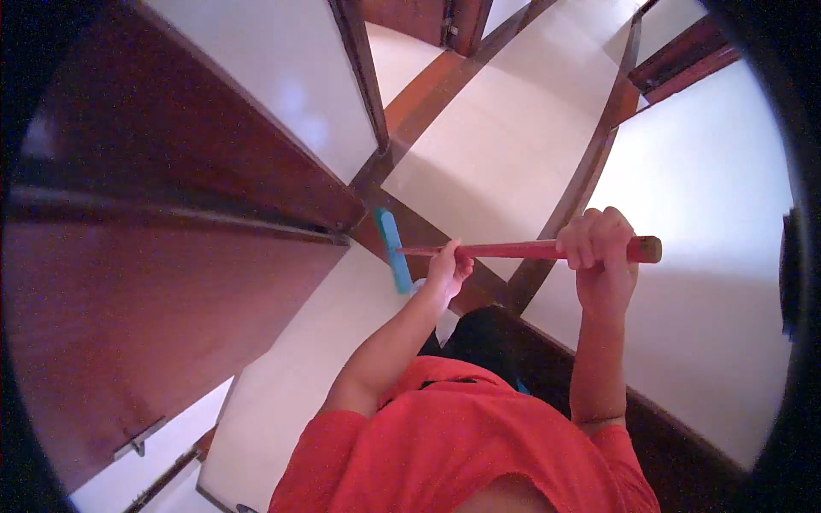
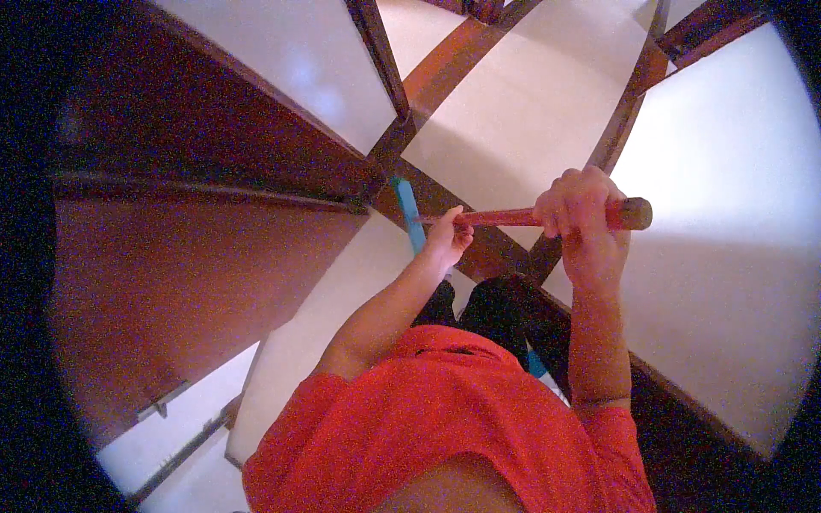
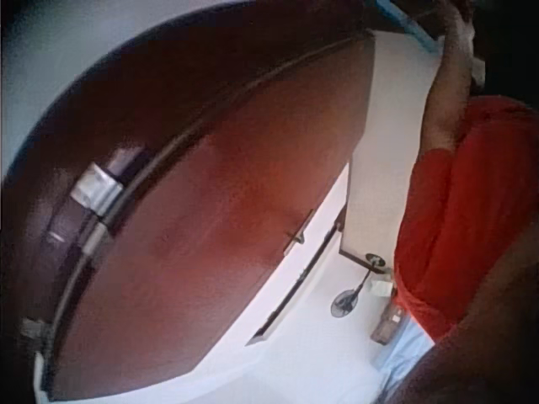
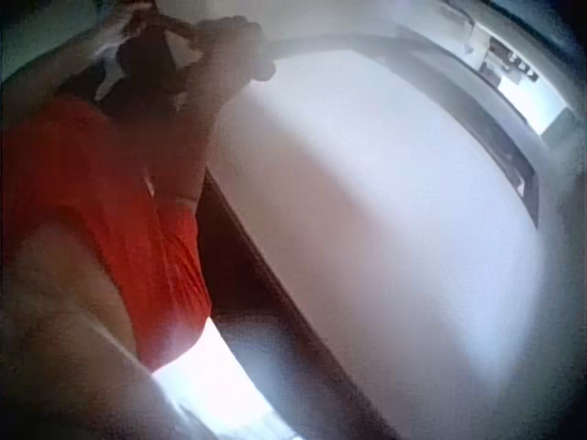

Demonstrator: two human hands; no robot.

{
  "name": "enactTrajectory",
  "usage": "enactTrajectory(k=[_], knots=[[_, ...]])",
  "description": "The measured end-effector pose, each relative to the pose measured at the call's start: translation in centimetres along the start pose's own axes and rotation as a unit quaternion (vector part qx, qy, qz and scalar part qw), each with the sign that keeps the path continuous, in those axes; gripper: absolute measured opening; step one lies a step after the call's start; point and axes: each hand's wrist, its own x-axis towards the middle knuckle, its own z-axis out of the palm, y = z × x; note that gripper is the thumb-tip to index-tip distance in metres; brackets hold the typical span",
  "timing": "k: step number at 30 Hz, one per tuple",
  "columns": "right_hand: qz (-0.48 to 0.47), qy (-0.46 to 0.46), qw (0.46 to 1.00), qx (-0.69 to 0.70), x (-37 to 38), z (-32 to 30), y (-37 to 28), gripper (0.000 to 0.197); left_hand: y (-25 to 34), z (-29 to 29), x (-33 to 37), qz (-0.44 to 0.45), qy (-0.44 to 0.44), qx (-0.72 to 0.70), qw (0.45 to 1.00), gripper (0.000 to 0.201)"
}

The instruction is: The person sweeps the floor across a balcony, kitchen, and various hallways using a broom and a dustpan.

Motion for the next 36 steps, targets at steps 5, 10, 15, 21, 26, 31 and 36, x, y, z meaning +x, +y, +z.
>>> enactTrajectory(k=[5,10,15,21,26,31,36], knots=[[0.051,0.024,0.993,0.1,10.3,-5.1,5.1,0.03,2.9,3.9,7.8,-0.007,0.055,-0.02,0.998,0.019],[0.182,0.032,0.978,0.094,22.0,-10.8,13.4,0.029,6.5,7.7,17.9,-0.022,0.084,-0.057,0.995,0.021],[0.223,-0.053,0.971,-0.073,31.4,-17.8,18.3,0.03,8.7,15.4,29.8,-0.009,0.07,0.028,0.997,0.019],[0.082,-0.089,0.973,-0.198,45.8,-29.1,13.3,0.023,10.5,37.9,46.0,-0.014,-0.002,-0.007,1.0,0.016],[-0.125,-0.144,0.944,-0.268,50.0,-35.2,11.2,0.007,9.6,52.8,49.9,0.013,-0.094,0.027,0.995,0.019],[-0.066,-0.055,0.995,-0.043,55.3,-39.8,6.9,0.022,9.4,56.4,45.8,-0.036,-0.064,0.014,0.997,0.02],[0.169,-0.028,0.985,0.031,55.9,-39.2,21.0,0.021,11.4,40.7,46.0,0.04,0.193,-0.042,0.979,0.018]])
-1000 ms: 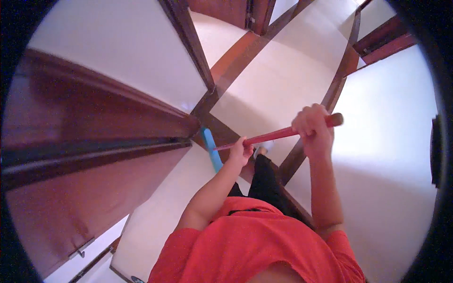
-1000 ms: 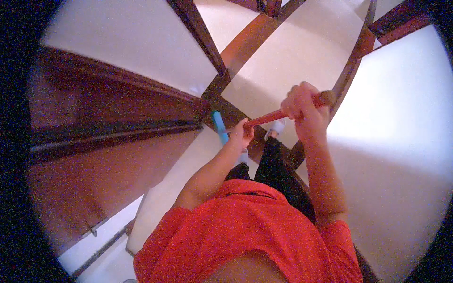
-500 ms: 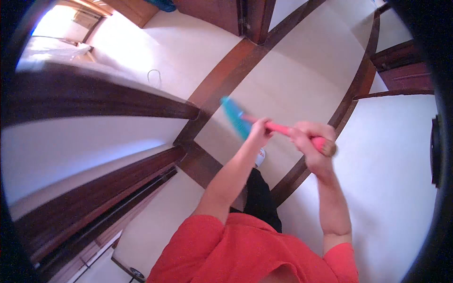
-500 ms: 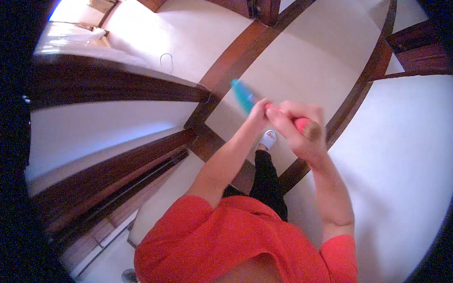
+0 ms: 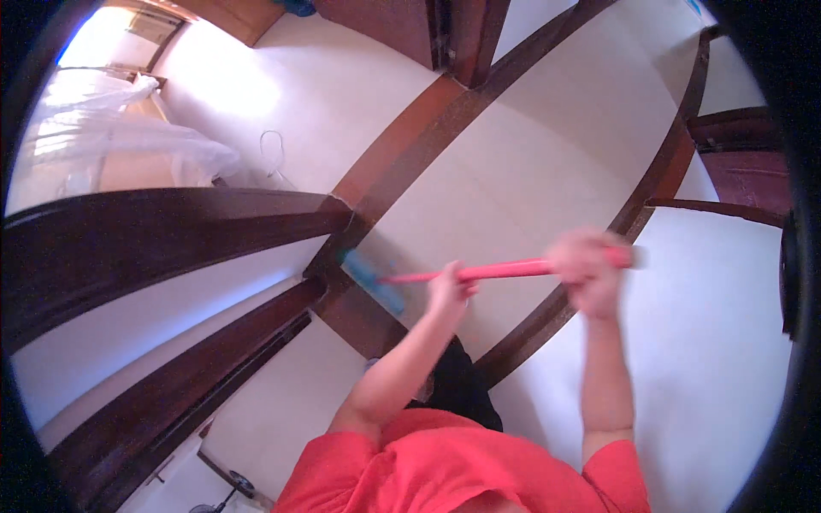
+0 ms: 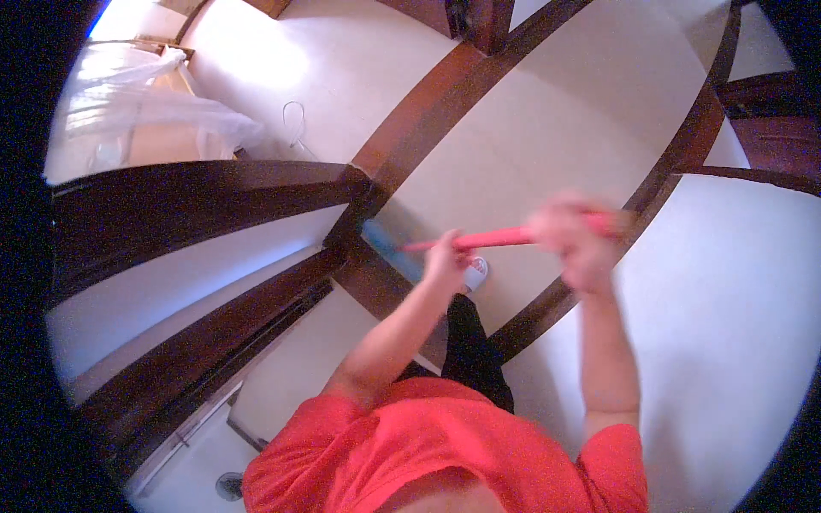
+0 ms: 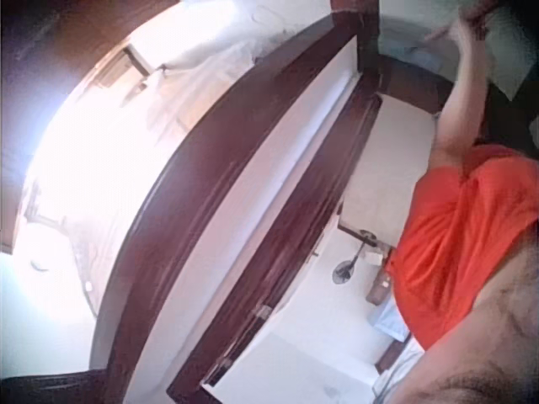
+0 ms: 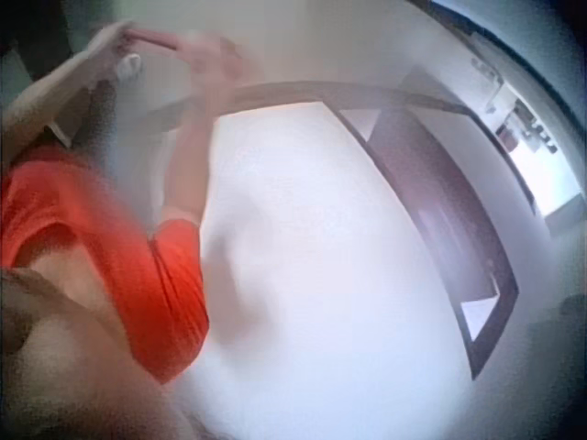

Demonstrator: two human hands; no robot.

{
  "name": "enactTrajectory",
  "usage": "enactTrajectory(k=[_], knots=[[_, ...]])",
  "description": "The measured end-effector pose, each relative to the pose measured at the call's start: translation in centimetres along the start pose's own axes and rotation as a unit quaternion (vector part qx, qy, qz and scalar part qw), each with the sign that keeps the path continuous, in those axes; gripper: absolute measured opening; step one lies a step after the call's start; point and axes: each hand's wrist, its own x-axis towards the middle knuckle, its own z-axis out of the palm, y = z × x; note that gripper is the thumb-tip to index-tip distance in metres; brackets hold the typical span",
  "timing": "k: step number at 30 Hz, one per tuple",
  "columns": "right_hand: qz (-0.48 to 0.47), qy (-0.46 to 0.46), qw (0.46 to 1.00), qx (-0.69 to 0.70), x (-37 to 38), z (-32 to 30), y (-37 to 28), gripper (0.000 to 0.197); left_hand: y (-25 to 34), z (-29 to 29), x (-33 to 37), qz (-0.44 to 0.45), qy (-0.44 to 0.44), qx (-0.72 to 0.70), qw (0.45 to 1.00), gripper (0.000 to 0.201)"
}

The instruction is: The person sweeps the floor across a balcony, kitchen, and various hallways using a broom and a dustpan.

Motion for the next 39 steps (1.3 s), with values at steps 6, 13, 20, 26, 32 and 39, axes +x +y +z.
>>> enactTrajectory(k=[6,13,20,26,32,39], knots=[[0.111,-0.086,0.99,-0.028,1.3,4.0,11.4,0.018,5.0,-10.3,9.4,0.023,0.076,0.074,0.994,0.018],[-0.061,0.019,0.975,-0.214,2.2,0.0,-5.7,0.014,1.0,11.0,6.9,-0.087,-0.182,0.108,0.974,0.016],[-0.273,-0.013,0.909,-0.316,2.7,2.7,-14.1,0.021,2.1,24.5,-0.6,-0.082,-0.343,0.077,0.933,0.019],[-0.199,0.064,0.962,-0.173,10.0,3.6,-16.1,0.022,13.9,22.1,-0.7,0.028,-0.273,0.11,0.955,0.024],[-0.032,0.15,0.988,0.032,23.8,7.5,-1.2,0.026,29.2,15.6,12.8,0.055,-0.07,0.199,0.976,0.022],[-0.012,0.213,0.963,-0.163,30.9,7.7,-6.6,0.029,28.6,26.0,18.7,-0.111,-0.185,0.275,0.937,0.023]])
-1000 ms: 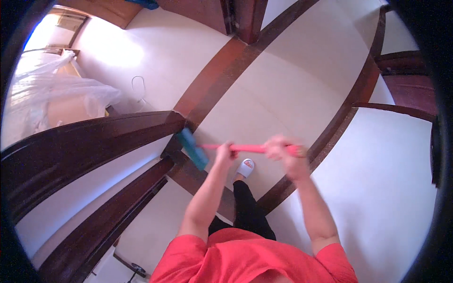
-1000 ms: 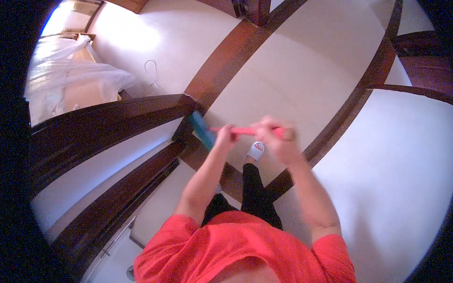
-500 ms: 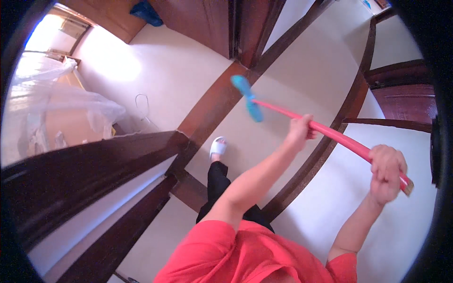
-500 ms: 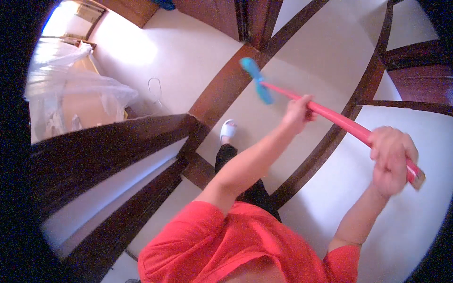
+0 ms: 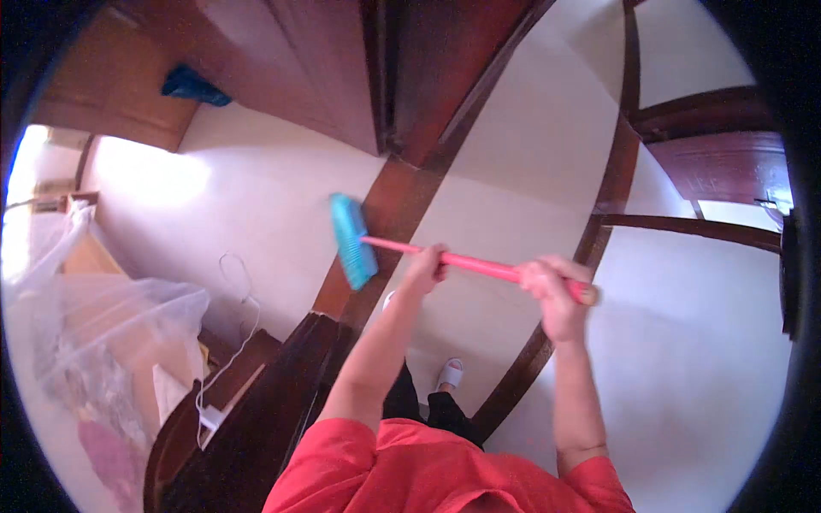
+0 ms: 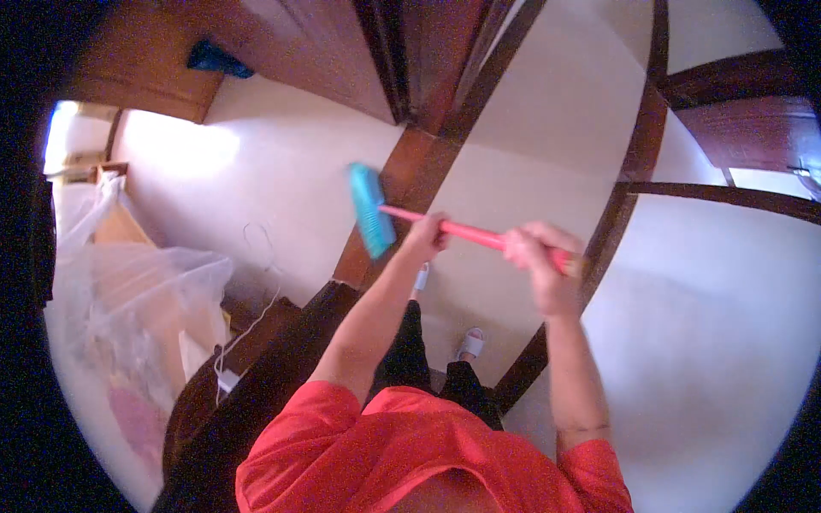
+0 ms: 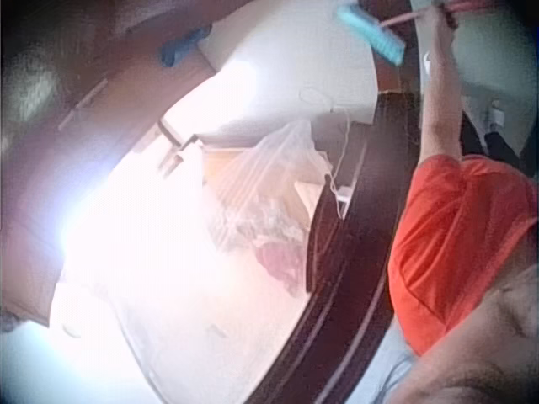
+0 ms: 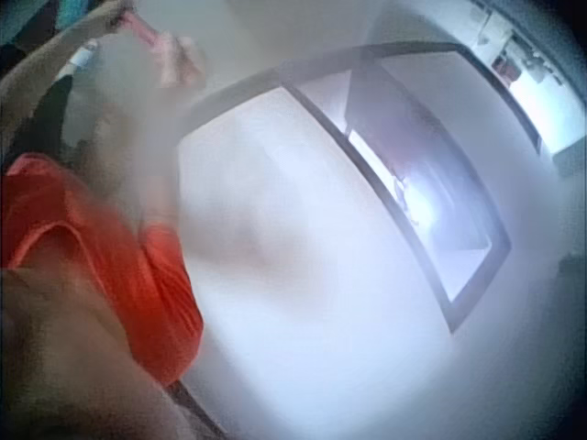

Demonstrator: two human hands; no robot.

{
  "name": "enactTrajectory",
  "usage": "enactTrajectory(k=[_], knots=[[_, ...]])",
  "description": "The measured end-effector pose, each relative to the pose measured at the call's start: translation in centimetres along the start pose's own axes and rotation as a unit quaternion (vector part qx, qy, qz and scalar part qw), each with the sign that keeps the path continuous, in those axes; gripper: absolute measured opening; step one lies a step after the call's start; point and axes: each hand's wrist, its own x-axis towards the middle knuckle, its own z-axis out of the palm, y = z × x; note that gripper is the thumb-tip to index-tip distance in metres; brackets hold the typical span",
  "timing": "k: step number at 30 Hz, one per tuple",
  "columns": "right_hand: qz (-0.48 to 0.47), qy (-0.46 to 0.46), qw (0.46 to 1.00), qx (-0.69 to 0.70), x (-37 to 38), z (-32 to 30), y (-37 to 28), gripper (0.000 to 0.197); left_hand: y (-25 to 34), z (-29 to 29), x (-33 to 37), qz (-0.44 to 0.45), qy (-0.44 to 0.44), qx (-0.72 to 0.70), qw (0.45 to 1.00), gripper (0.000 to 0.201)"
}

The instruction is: The person sweeps the floor across a balcony, kitchen, and various hallways using a broom and a dustpan.

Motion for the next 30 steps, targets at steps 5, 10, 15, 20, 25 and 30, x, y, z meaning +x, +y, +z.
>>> enactTrajectory(k=[5,10,15,20,25,30], knots=[[-0.081,-0.01,0.98,-0.183,1.5,-4.1,-6.6,0.025,0.7,14.6,3.2,-0.064,-0.186,-0.049,0.979,0.021],[-0.177,0.058,0.971,-0.15,0.4,-9.2,-9.9,0.02,-2.3,24.4,0.6,-0.105,-0.268,-0.09,0.953,0.02],[-0.267,0.248,0.93,0.046,-1.2,-14.8,-13.8,0.027,-6.9,27.3,-4.9,-0.117,-0.279,-0.082,0.95,0.027],[-0.11,0.275,0.947,0.122,-1.2,-17.6,-8.1,0.028,-9.4,24.0,-2.8,-0.214,-0.181,-0.024,0.96,0.031],[-0.106,0.112,0.985,-0.072,-2.7,-17.2,-4.2,0.02,-9.1,21.3,6.2,-0.132,-0.134,0.157,0.969,0.023],[-0.194,0.093,0.971,-0.103,-2.4,-21.0,1.4,0.02,-6.5,29.4,12.0,-0.057,-0.123,0.168,0.976,0.013]])
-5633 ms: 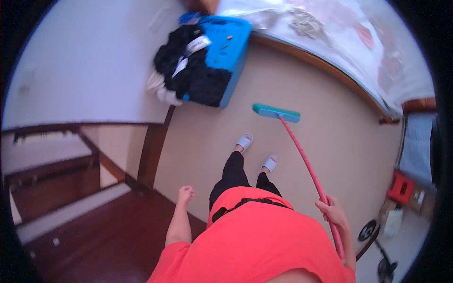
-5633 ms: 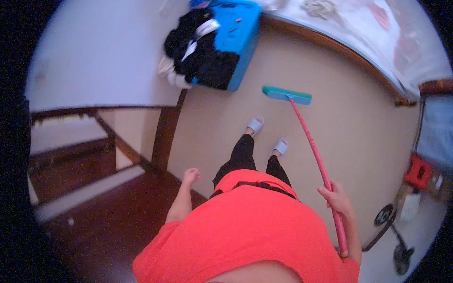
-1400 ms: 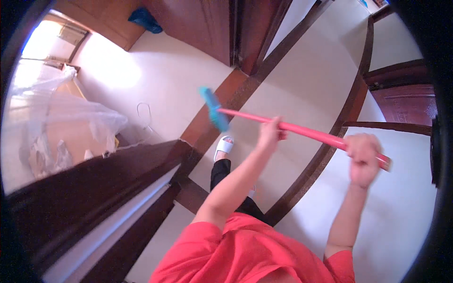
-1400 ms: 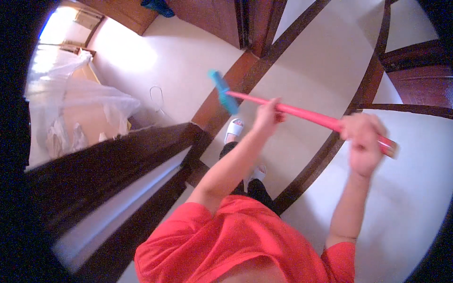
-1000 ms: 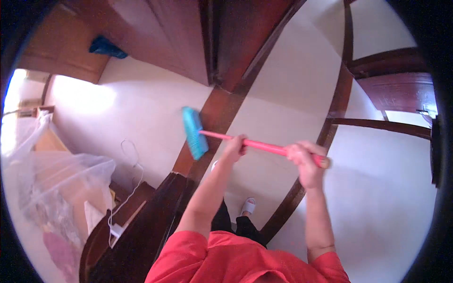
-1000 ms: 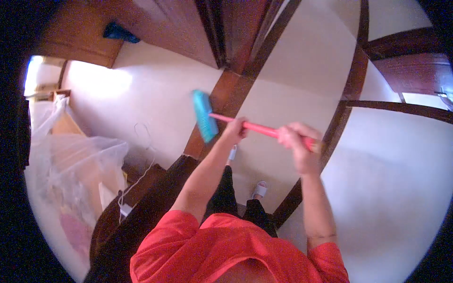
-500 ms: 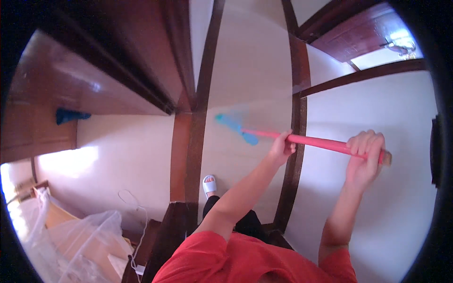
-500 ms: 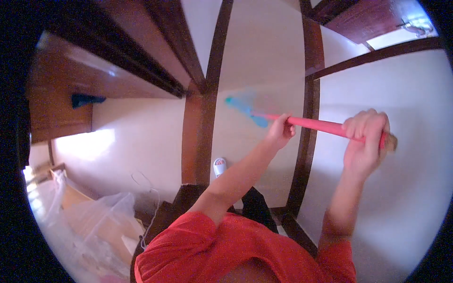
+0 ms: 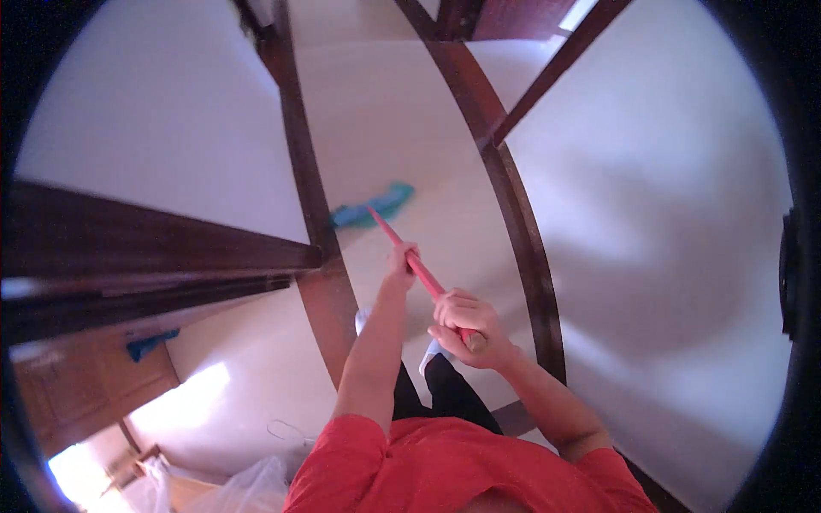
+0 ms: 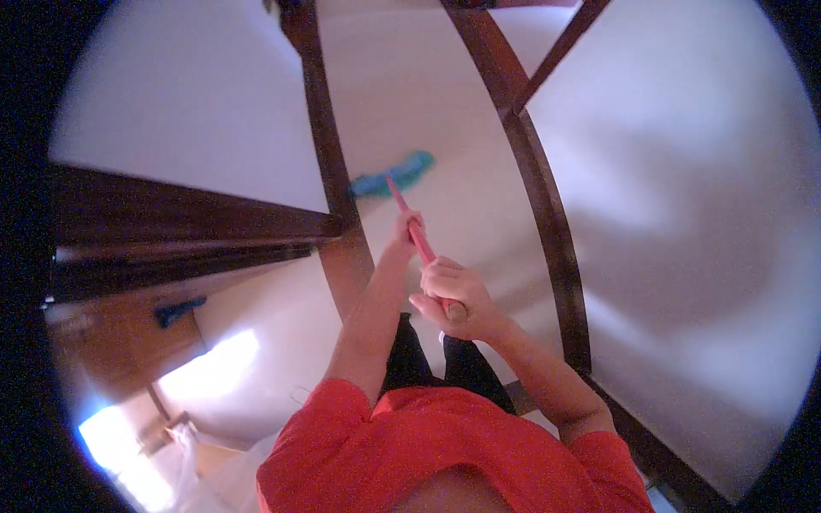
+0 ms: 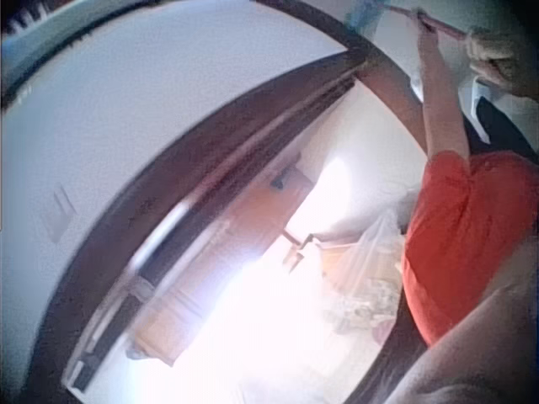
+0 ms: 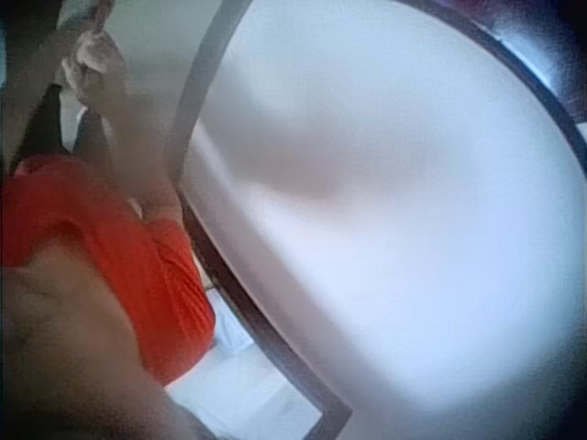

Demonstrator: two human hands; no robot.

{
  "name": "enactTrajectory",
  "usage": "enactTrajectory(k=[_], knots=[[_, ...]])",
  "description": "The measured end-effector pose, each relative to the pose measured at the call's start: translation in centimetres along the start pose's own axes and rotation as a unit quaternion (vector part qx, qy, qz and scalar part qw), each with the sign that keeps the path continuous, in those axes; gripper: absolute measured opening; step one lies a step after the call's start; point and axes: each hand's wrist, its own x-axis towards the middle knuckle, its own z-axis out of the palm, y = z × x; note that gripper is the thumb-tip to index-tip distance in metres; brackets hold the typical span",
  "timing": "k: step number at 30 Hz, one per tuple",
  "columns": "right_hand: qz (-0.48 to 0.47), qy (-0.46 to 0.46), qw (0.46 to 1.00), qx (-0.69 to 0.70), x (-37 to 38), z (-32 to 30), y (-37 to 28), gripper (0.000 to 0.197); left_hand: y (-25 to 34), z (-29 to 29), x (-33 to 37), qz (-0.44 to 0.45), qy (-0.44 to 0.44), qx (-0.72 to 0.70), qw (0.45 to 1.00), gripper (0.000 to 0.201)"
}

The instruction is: The person sweeps the floor across a balcony, kitchen, and various hallways using a broom and a dustpan.

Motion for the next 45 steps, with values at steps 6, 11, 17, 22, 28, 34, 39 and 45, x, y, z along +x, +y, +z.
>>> enactTrajectory(k=[6,11,17,22,28,34,39,45], knots=[[0.15,0.139,0.975,-0.091,-2.0,-5.4,-0.6,0.013,1.5,7.7,2.9,0.018,-0.066,0.07,0.995,0.012],[0.212,0.483,0.85,-0.021,-5.6,-7.8,-6.3,0.023,-1.8,14.7,-4.4,-0.214,-0.12,0.169,0.955,0.019],[0.062,0.732,0.678,0.025,-10.0,-6.8,-14.3,0.041,-10.5,16.4,-12.1,-0.484,-0.197,0.345,0.779,0.023],[0.035,0.811,0.583,-0.032,-18.3,-1.2,-20.9,0.047,-16.2,13.6,-19.4,-0.435,-0.462,0.626,0.453,0.037],[0.096,0.834,0.495,-0.223,-25.4,1.4,-24.2,0.051,-30.7,13.0,-32.7,0.111,-0.799,0.447,0.387,0.031],[0.322,0.715,0.545,-0.299,-38.5,2.4,-26.5,0.015,-48.1,5.8,-38.6,-0.121,-0.816,0.467,0.318,0.015],[0.419,0.659,0.539,-0.315,-48.1,-0.6,-20.2,0.012,-66.8,-4.2,-32.4,-0.452,-0.657,0.443,0.41,0.018],[0.348,0.818,0.388,-0.244,-60.8,1.7,-18.1,0.011,-68.4,-0.4,-34.2,0.015,-0.82,0.53,0.216,0.015]])
